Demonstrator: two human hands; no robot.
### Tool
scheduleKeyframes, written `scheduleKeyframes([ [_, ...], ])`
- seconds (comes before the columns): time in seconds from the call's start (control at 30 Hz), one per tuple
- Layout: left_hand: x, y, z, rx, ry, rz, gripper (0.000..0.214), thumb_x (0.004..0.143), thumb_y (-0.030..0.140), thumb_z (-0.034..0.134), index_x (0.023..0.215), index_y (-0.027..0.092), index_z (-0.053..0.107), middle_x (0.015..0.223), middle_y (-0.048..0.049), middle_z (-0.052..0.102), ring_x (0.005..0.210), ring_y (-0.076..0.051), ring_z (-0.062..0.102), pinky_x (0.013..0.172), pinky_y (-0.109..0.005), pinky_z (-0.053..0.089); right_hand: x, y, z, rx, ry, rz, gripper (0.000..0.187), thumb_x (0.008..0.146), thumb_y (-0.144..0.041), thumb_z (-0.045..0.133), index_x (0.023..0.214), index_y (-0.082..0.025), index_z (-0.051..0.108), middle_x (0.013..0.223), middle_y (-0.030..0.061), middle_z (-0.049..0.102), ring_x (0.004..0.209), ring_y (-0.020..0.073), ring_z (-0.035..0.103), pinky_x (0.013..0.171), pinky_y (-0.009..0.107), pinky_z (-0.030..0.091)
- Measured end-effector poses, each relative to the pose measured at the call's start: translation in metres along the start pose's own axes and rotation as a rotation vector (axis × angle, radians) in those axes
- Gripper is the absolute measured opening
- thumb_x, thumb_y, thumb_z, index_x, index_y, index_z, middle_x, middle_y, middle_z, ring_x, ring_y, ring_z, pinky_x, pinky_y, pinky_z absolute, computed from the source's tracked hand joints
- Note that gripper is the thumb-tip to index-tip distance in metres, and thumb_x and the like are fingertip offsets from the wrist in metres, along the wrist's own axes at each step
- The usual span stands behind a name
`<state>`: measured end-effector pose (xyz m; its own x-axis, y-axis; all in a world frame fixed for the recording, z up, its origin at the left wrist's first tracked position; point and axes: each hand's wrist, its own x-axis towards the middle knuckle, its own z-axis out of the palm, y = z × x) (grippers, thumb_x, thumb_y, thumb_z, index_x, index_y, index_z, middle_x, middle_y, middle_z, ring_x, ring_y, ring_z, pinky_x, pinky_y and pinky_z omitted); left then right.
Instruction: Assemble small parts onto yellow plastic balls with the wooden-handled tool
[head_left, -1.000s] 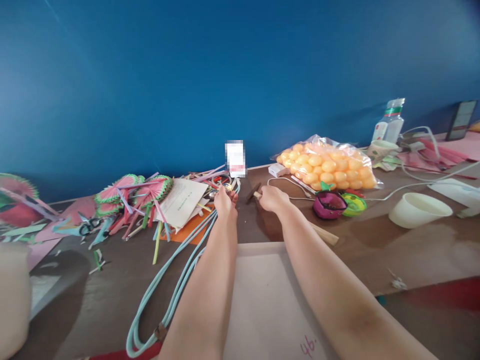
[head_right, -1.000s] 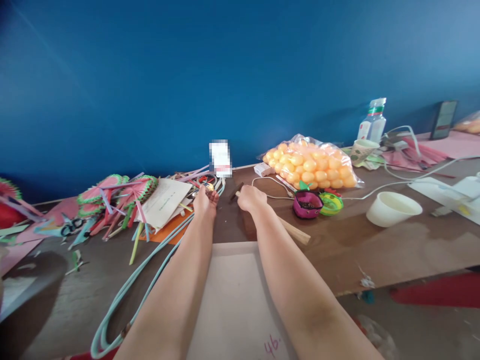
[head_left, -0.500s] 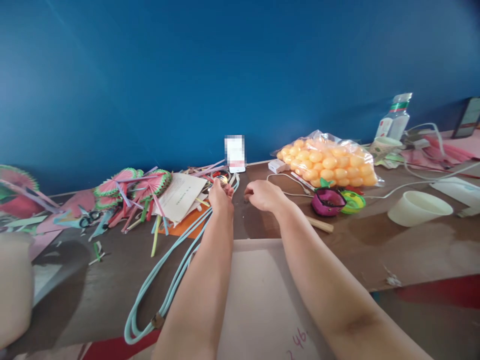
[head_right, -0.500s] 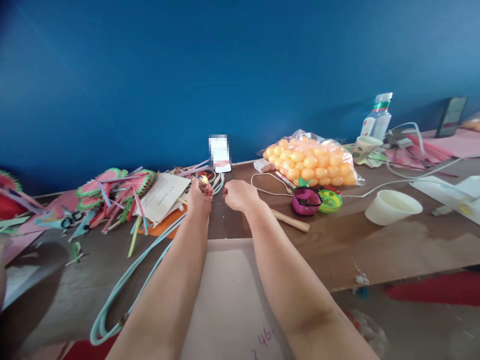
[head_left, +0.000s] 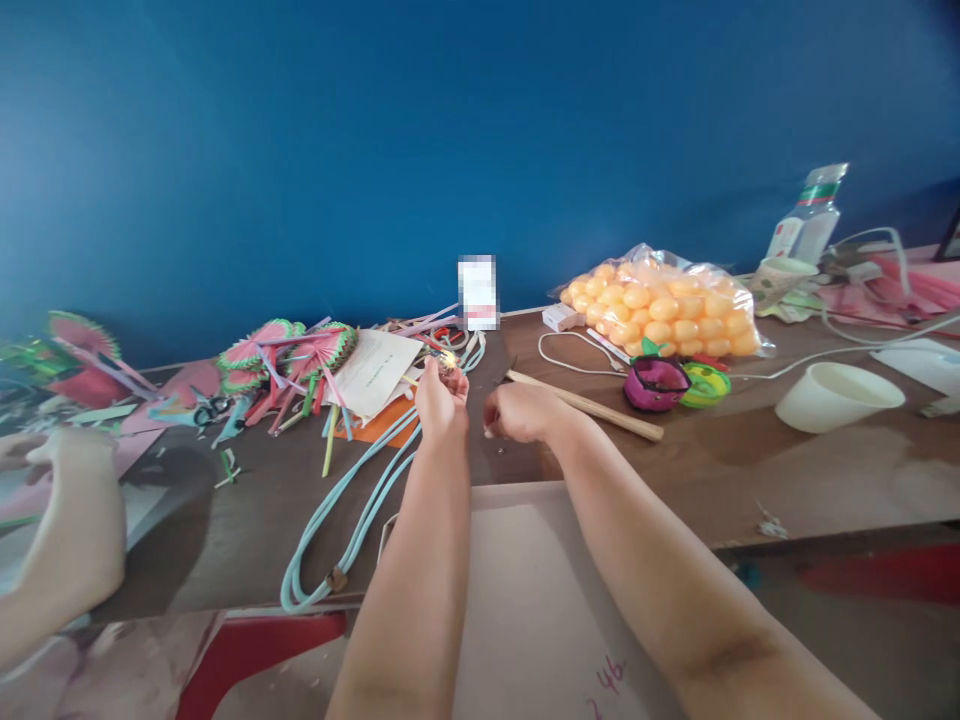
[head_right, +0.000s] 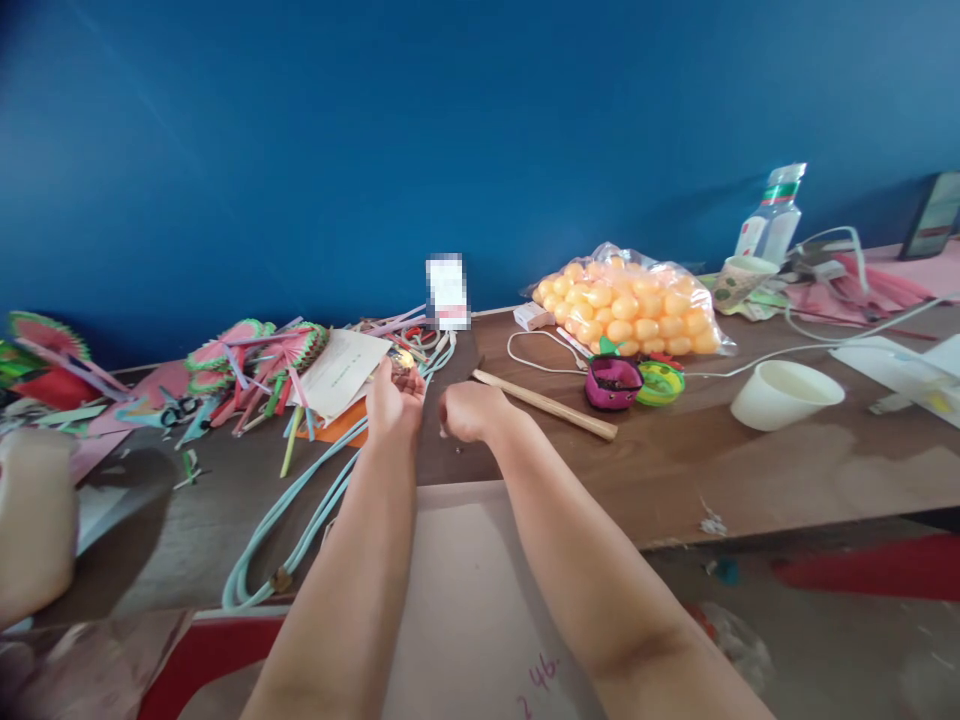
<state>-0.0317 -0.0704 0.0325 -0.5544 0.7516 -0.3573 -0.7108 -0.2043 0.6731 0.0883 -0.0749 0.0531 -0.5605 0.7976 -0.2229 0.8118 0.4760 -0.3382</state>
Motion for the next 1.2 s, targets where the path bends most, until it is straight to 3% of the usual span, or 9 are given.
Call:
scheduleKeyframes([
  [0.17, -0.003, -0.002, -0.001, -0.01, 0.0, -0.025, 0.016, 0.09, 0.029, 0.057, 0.082, 0.015, 0.056, 0.07, -0.0011, 0.058, 0.057, -0.006, 0.057, 0.056, -0.016, 0.046, 0.001, 0.001, 0.015, -0.077, -0.082, 0.021, 0.015, 0.064, -0.027, 0.077, 0.078, -0.026, 0.075, 0.083, 0.0029, 0.075, 0.082, 0.0205, 0.069, 0.063, 0.023, 0.044],
  [0.4, 0.002, -0.006, -0.003, -0.001, -0.041, -0.074, 0.015, 0.09, 0.028, 0.055, 0.082, 0.015, 0.057, 0.068, -0.0011, 0.057, 0.055, -0.006, 0.055, 0.053, -0.016, 0.045, 0.003, 0.004, 0.024, -0.073, -0.004, -0.022, 0.011, 0.061, -0.014, 0.072, 0.068, -0.023, 0.072, 0.077, 0.0035, 0.074, 0.077, 0.0195, 0.069, 0.062, 0.023, 0.044],
  [0.57, 0.015, -0.017, 0.0, 0.052, -0.026, -0.101, 0.016, 0.09, 0.029, 0.055, 0.082, 0.015, 0.055, 0.068, -0.0021, 0.057, 0.057, -0.008, 0.058, 0.053, -0.016, 0.047, 0.004, 0.001, 0.016, -0.053, 0.007, -0.091, 0.015, 0.067, -0.017, 0.065, 0.076, -0.026, 0.073, 0.086, 0.0026, 0.075, 0.082, 0.0201, 0.069, 0.064, 0.025, 0.045],
  [0.7, 0.03, -0.027, 0.009, 0.093, -0.029, -0.116, 0.017, 0.089, 0.029, 0.057, 0.079, 0.015, 0.055, 0.065, -0.0011, 0.055, 0.053, -0.008, 0.056, 0.048, -0.015, 0.044, 0.011, 0.003, 0.0, -0.014, 0.085, 0.0, 0.015, 0.07, -0.017, 0.059, 0.075, -0.023, 0.072, 0.086, 0.0071, 0.074, 0.082, 0.0222, 0.069, 0.064, 0.026, 0.044],
  [0.9, 0.057, -0.034, 0.026, 0.173, -0.029, -0.113, 0.017, 0.09, 0.029, 0.056, 0.083, 0.014, 0.056, 0.067, -0.001, 0.056, 0.052, -0.008, 0.055, 0.048, -0.017, 0.045, 0.051, 0.032, -0.012, 0.092, 0.269, 0.114, 0.017, 0.071, -0.019, 0.059, 0.082, -0.024, 0.072, 0.094, 0.0061, 0.074, 0.089, 0.0237, 0.068, 0.065, 0.028, 0.042],
  [1.07, 0.085, -0.039, 0.041, 0.168, -0.024, -0.119, 0.013, 0.087, 0.027, 0.06, 0.088, 0.014, 0.058, 0.074, -0.0027, 0.059, 0.056, -0.008, 0.057, 0.049, -0.017, 0.046, 0.097, 0.048, -0.004, 0.267, 0.39, 0.19, 0.012, 0.076, -0.026, 0.058, 0.082, -0.023, 0.068, 0.092, 0.0056, 0.073, 0.086, 0.0219, 0.066, 0.065, 0.027, 0.041],
  [1.2, 0.095, -0.043, 0.045, 0.159, -0.047, -0.101, 0.014, 0.086, 0.027, 0.06, 0.088, 0.014, 0.058, 0.073, -0.003, 0.059, 0.056, -0.009, 0.058, 0.048, -0.017, 0.046, 0.114, 0.052, 0.004, 0.376, 0.526, 0.2, 0.01, 0.076, -0.026, 0.059, 0.082, -0.022, 0.067, 0.089, 0.0045, 0.072, 0.083, 0.0202, 0.065, 0.065, 0.027, 0.04],
])
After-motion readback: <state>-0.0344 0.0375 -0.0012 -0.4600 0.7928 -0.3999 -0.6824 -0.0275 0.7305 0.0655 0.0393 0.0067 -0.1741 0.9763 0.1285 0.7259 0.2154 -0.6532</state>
